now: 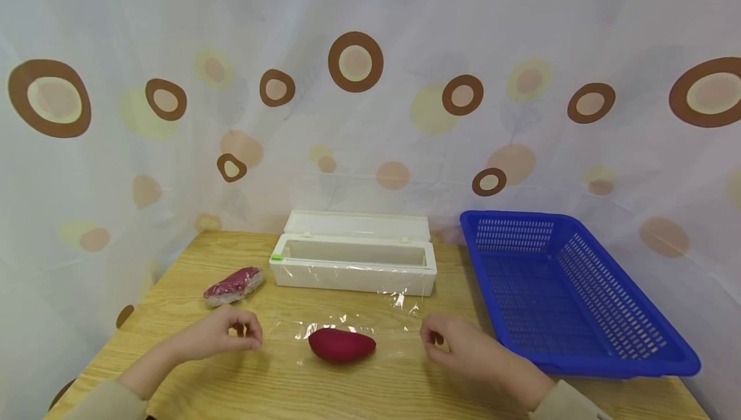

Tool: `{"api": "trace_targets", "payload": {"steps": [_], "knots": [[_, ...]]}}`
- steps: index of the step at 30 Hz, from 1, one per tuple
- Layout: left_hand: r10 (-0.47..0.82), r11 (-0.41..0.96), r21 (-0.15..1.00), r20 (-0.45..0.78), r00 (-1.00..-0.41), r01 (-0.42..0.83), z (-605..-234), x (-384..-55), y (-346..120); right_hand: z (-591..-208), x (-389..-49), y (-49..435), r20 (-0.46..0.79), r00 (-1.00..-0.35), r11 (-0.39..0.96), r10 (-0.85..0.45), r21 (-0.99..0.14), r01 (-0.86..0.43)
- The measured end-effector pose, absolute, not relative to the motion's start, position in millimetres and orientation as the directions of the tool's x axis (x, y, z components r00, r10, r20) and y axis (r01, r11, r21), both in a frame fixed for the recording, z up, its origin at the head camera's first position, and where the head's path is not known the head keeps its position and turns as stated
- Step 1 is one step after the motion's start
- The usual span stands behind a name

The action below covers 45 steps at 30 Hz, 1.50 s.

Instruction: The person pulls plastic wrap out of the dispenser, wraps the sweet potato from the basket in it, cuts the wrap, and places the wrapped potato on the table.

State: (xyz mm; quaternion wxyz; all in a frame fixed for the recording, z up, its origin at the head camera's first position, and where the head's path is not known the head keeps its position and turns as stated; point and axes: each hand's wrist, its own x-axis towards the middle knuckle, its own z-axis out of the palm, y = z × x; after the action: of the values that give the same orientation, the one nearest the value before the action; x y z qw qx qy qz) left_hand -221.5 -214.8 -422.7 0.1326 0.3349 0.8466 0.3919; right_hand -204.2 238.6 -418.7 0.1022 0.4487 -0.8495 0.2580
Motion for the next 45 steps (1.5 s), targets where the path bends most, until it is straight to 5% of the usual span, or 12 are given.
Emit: {"api": "trace_targets", "payload": {"steps": [10, 30, 45], "knots": [[0.596, 0.449, 0.789, 0.084, -0.798, 0.419, -425, -229, -212, -423, -207, 229, 0.413, -0.688, 0.609, -0.597, -0.326, -0.723], [0.418, 0.517, 0.827, -0.021, -0.908, 0.219, -435, -245, -206, -435, -213, 213, 0.318, -0.866, 0.812, -0.385, -0.329, -0.482], [0.35, 0.535, 0.828, -0.035, -0.936, 0.169, -434, -249, -198, -438, -217, 210, 0.273, -0.901, 0.832, -0.337, -0.361, -0.421]]}}
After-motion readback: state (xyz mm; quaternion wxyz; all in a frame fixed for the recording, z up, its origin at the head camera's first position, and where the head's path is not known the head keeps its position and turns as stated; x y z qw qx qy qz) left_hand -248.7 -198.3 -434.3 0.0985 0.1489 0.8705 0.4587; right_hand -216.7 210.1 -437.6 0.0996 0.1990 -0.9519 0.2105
